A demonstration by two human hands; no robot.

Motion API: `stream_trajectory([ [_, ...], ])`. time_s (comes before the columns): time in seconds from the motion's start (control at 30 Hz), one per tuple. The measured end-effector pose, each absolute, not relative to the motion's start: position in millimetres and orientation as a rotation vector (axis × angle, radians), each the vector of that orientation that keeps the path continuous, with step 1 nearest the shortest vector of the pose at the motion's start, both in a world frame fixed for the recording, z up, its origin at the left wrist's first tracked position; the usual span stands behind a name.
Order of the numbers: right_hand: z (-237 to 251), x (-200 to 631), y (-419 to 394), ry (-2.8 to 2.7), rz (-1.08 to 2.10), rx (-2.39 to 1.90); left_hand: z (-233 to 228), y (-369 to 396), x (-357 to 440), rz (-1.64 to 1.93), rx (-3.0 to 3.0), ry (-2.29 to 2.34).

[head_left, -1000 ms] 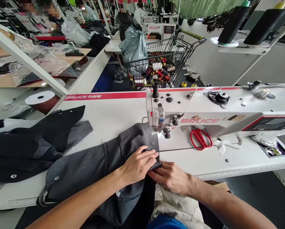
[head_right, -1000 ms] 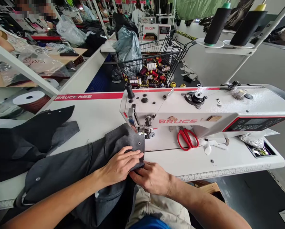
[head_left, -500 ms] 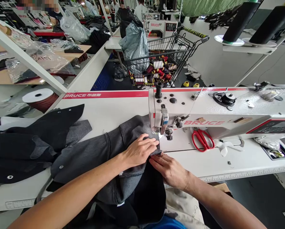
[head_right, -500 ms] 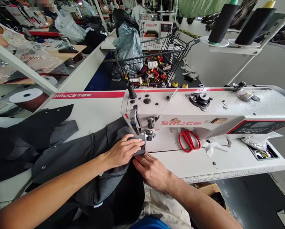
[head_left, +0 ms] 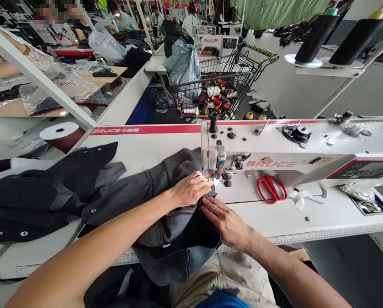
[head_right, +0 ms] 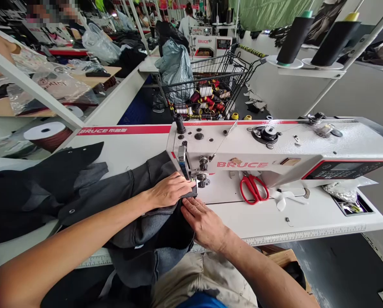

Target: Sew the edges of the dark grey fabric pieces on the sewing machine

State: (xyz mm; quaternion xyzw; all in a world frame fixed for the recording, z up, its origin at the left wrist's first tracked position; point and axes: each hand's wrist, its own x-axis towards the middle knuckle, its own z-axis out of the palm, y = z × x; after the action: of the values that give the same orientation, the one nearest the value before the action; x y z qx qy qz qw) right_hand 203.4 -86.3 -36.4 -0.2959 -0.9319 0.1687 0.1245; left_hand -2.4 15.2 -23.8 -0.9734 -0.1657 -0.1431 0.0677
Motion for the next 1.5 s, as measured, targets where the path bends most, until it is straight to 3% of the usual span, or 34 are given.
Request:
stream_trajectory([
  [0.27, -33.9, 207.0, -89.8, -2.57, 0.578, -0.781, -10.2, 13.9, 1.1, -0.163, -3.023, -0.545],
  [0.47, -33.0, 210.4, -100.6, -2.615, 0.582, -0.615, 37.6, -74.0, 0.2, -0.161, -2.798, -1.404],
  [0.6, -20.3, 206.1, -112.9, -2.689, 0.632, -0.657, 39.2, -129.0, -7.9, -0.097, -2.786, -1.578],
  [0.73, -10.7, 201.1, -140.3, -2.695, 0.563, -0.878, 25.2, -125.2, -27.9, -0.048, -2.72, -1.69],
  [0.9, -25.9, 187.0, -179.0, -2.496, 0.518, -1.02, 62.5, -89.2, -48.7, -0.308, -2.531, -1.77],
  [1.1, -48.7, 161.8, -207.5, -2.251, 0.736, -0.695, 117.3, -84.1, -26.1, -0.739, -2.65, -1.985],
  [1.3, -34.4, 151.5, -167.2, -1.033, 1.403, -0.923, 104.4, -87.5, -15.5, -0.961, -2.79, -1.87],
  [1.5, -19.7, 131.1, -111.2, -0.617, 1.523, -0.845, 109.0, -97.7, -24.1, -0.855, -2.817, -1.681],
])
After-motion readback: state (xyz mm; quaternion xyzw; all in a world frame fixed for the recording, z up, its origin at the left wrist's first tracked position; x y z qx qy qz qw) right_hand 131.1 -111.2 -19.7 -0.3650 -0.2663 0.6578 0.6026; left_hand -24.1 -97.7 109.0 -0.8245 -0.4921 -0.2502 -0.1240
